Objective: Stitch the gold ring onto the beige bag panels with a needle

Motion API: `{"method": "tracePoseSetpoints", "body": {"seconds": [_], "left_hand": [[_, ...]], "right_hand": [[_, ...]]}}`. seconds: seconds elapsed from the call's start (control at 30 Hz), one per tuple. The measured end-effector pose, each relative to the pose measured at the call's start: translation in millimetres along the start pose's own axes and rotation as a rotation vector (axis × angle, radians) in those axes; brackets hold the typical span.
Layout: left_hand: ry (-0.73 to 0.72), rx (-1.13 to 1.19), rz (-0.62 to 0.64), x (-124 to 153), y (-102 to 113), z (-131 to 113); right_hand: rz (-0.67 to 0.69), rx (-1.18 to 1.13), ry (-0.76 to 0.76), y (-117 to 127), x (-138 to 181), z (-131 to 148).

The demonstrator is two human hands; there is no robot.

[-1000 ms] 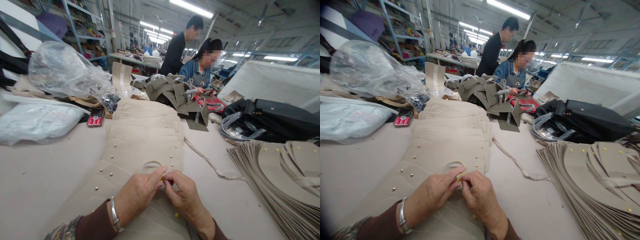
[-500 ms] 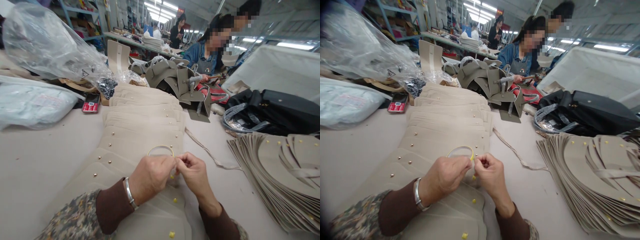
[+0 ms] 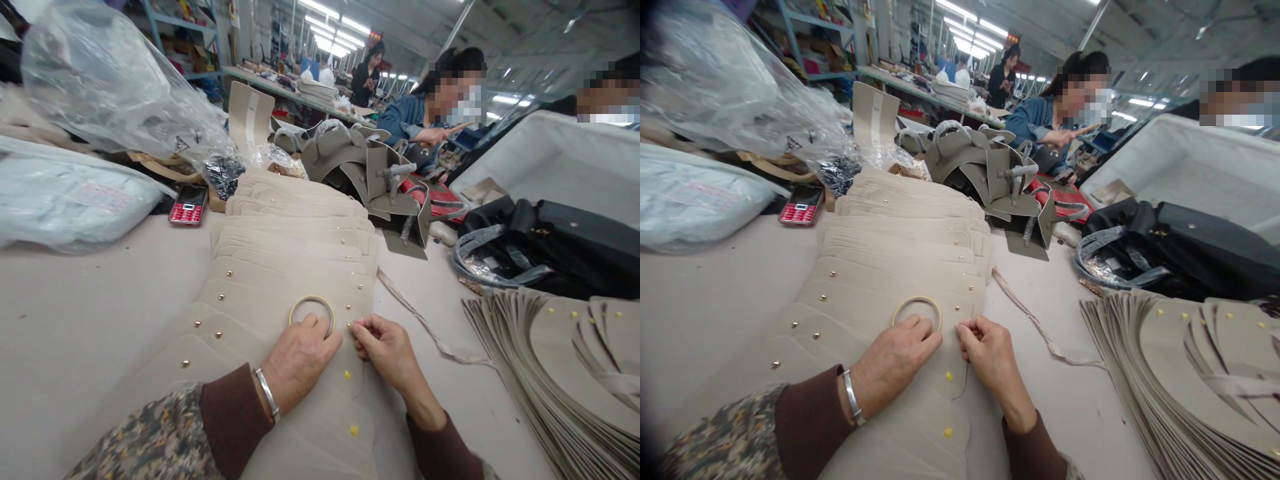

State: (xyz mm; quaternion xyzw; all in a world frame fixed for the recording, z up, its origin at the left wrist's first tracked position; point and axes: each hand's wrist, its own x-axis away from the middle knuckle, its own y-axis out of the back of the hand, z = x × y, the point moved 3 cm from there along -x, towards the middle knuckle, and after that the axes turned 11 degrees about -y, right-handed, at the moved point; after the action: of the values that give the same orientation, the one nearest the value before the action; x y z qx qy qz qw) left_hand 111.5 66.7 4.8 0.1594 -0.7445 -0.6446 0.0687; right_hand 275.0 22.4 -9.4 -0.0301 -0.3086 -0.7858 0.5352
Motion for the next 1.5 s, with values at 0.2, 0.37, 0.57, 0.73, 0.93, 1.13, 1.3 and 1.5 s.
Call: {"method": "tracePoseSetpoints", "body": {"seconds": [0.2, 0.37, 0.57, 0.73, 0.93, 1.13, 1.3, 1.5], "left_hand": [[0.01, 0.045, 0.002, 1.8, -1.3, -0.9], [0.032, 0.051, 0.043, 3.0, 1.6, -0.6], [0.035, 0.045, 0.049, 4.0, 2.4, -1.7], [0.04, 0.044, 0.034, 4.8, -1.4, -1.4], [0.04, 0.048, 0.048, 3.9, 1.9, -0.8], [0.028, 0.066, -0.017, 11.8, 17.0, 2.9], [0.017, 0.133, -0.252, 23.4, 35.6, 12.2], [-0.095, 0.257, -0.445, 30.1, 40.4, 8.0]], "right_hand": [[-0.146, 0.38, 0.156, -4.3, -2.9, 14.7], [-0.23, 0.381, 0.174, -3.8, 0.7, 9.2], [-0.286, 0.381, 0.315, -6.2, 16.7, -2.9], [-0.344, 0.508, 0.331, -13.0, 14.1, 1.9], [-0.313, 0.543, 0.187, -13.6, 2.6, 16.1], [-0.107, 0.591, 0.17, -11.9, 19.9, 15.2], [-0.085, 0.502, 0.096, -6.5, 21.6, 3.3], [-0.019, 0.24, 0.031, -1.3, 7.0, 1.9]]}}
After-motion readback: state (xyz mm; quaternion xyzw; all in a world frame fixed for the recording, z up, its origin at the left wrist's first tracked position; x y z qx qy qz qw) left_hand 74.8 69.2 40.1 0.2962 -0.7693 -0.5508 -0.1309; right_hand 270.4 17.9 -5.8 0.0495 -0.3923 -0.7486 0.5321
